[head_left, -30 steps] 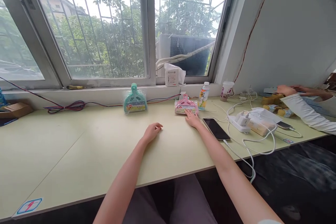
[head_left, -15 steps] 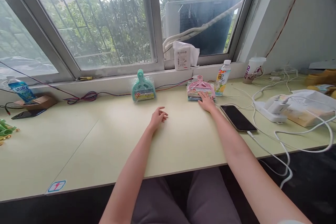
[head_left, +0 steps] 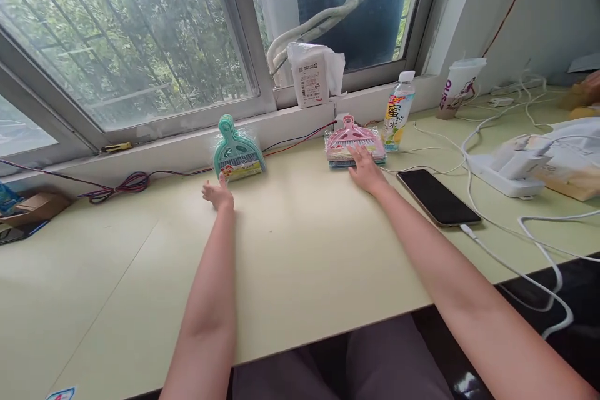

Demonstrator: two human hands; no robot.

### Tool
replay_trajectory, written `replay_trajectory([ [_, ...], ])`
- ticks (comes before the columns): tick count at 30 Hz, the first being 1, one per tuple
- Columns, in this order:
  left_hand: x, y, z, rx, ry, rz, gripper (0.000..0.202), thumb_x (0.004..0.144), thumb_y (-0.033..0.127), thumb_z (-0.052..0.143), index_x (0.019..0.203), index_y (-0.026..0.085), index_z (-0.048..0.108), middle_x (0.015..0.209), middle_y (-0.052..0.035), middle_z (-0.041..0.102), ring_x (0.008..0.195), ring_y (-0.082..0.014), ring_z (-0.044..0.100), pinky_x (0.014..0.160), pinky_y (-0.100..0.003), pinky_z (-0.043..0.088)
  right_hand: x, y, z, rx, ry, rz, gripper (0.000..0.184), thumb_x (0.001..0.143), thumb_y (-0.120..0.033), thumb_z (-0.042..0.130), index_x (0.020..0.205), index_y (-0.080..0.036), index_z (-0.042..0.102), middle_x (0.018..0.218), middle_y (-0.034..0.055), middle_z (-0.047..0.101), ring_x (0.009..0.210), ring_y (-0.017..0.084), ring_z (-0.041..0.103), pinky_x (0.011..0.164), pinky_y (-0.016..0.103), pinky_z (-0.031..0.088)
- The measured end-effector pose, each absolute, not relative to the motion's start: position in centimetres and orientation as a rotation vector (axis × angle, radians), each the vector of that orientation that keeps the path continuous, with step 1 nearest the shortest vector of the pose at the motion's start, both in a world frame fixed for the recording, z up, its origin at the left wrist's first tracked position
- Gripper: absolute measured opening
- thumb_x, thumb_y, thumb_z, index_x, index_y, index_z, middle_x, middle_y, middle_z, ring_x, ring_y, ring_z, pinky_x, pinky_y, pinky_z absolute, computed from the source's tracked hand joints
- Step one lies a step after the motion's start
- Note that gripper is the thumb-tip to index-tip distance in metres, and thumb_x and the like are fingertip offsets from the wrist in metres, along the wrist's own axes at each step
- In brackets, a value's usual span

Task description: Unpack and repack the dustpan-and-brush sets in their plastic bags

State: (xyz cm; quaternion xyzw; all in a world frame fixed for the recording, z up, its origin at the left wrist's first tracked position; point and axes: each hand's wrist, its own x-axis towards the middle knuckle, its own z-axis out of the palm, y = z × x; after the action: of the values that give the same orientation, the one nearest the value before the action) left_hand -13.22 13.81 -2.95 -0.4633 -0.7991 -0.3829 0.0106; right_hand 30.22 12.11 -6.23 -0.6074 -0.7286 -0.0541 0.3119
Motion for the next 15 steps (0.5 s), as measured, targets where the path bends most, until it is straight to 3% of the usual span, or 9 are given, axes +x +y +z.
replay_trajectory([
  [4,-12.9,14.3,-2.9,-1.581,-2.532,-0.974,0.056,0.081,0.04,0.061,0.131,0.018,0.046,0.149,-0.0189,0.03,0.136,-0.037,0.028,0.106,-0.054,0.034,29.4,10.9,-5.4,-1.515,-1.937,-0.139,0.067,0.088,-0.019,0.043,0.15,-0.025,0.02,0.158,0.0071,0.021,0.147,0.026,0.014,0.117,0.053,0.021],
  [8,-13.2,13.7,-3.0,-1.605,-2.494,-0.897,0.025,0.085,0.03,0.051,0.104,0.02,0.064,0.141,-0.0144,0.045,0.128,-0.0354,0.039,0.101,-0.054,0.038,28.5,9.9,-4.5,-1.422,-1.93,-0.139,0.063,0.088,-0.016,0.04,0.148,-0.025,0.022,0.155,0.0073,0.026,0.143,0.024,0.025,0.115,0.048,0.03],
  [11,-13.4,12.6,-2.8,-1.587,-2.507,-0.894,0.022,0.085,0.027,0.048,0.092,0.019,0.067,0.127,-0.0153,0.057,0.12,-0.0352,0.046,0.095,-0.051,0.042,28.0,9.3,-4.2,-1.382,-1.908,-0.134,0.06,0.087,-0.013,0.039,0.145,-0.023,0.029,0.151,0.0083,0.033,0.14,0.022,0.031,0.111,0.042,0.037],
  [15,-13.0,10.8,-2.3,-1.685,-2.444,-0.81,0.024,0.084,0.024,0.045,0.09,0.019,0.067,0.117,-0.0174,0.062,0.117,-0.0354,0.047,0.091,-0.049,0.044,27.0,8.0,-4.0,-1.372,-1.91,-0.149,0.056,0.086,-0.009,0.039,0.141,-0.021,0.037,0.145,0.0085,0.041,0.137,0.022,0.035,0.11,0.039,0.038],
])
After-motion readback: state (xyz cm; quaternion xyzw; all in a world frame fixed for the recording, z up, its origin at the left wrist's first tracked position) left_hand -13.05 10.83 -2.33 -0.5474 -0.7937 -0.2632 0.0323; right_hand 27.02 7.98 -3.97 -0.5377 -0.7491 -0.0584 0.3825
